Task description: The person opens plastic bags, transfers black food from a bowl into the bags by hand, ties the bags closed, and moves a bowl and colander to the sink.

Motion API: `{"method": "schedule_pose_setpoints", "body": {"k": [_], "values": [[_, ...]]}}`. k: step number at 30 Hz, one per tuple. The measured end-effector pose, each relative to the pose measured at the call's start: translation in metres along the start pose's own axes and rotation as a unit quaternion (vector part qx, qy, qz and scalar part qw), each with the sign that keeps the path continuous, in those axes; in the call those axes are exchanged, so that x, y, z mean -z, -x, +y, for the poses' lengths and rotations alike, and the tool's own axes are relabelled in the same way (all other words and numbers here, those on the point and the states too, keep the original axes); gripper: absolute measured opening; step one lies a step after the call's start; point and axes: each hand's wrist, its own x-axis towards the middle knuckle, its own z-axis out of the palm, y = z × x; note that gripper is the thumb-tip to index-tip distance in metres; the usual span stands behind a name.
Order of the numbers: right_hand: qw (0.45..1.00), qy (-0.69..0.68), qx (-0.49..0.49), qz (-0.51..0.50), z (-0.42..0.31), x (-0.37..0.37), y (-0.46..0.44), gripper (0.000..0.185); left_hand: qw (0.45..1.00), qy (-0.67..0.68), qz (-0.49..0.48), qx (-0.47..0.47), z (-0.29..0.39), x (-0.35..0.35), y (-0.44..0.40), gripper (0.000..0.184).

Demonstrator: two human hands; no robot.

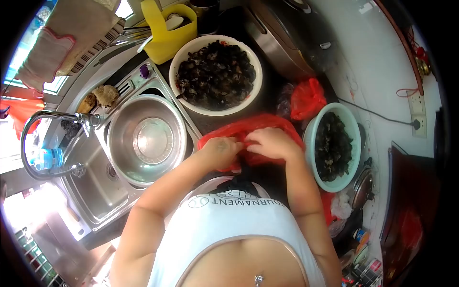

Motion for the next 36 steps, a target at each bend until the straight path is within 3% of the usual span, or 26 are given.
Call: {"method": "schedule_pose_setpoints", "body": {"k": [2, 5, 7, 8, 11, 14, 20, 24, 27, 30, 33, 36], "values": [[0.986, -0.152, 0.058, 0.040, -0.014, 0.031, -0.004, 0.027, 0.980, 0.184, 0.073, -0.001, -0.005, 0.037, 0.009, 0.028], [0.936, -0.269, 0.062, 0.218, -0.001, 0.055, -0.050, 0.023, 0.841, 0.425, 0.303, 0.143, -0.051, 0.050, 0.006, 0.021], [0.923, -0.268, 0.038, 0.273, 0.022, 0.064, -0.100, 0.035, 0.834, 0.317, 0.398, 0.213, -0.088, 0.064, 0.002, 0.022], [0.943, -0.236, -0.011, 0.233, 0.023, 0.078, -0.118, 0.045, 0.815, 0.343, 0.397, 0.246, -0.103, 0.072, -0.003, 0.029], [0.952, -0.116, 0.012, 0.283, 0.038, 0.090, -0.185, 0.057, 0.851, 0.192, 0.426, 0.240, -0.142, 0.089, -0.032, 0.042], [0.974, -0.010, -0.026, 0.226, 0.038, 0.105, -0.229, 0.068, 0.903, 0.050, 0.343, 0.253, -0.162, 0.099, -0.060, 0.062], [0.987, 0.089, -0.091, 0.101, 0.018, 0.126, -0.260, 0.075, 0.944, -0.025, 0.182, 0.274, -0.178, 0.111, -0.097, 0.081], [0.982, 0.157, -0.105, 0.013, 0.011, 0.135, -0.267, 0.078, 0.946, -0.023, 0.079, 0.313, -0.173, 0.131, -0.108, 0.088], [0.977, 0.182, -0.111, -0.012, 0.003, 0.140, -0.264, 0.080, 0.945, 0.061, -0.047, 0.319, -0.175, 0.148, -0.116, 0.097], [0.982, 0.182, -0.043, -0.020, 0.003, 0.131, -0.257, 0.095, 0.955, -0.009, 0.028, 0.295, -0.179, 0.136, -0.115, 0.103], [0.982, 0.181, -0.055, -0.026, 0.003, 0.126, -0.258, 0.101, 0.959, -0.022, 0.056, 0.277, -0.185, 0.126, -0.112, 0.109], [0.980, 0.166, -0.080, -0.069, 0.006, 0.130, -0.264, 0.105, 0.960, 0.039, 0.016, 0.276, -0.193, 0.131, -0.113, 0.111]]}}
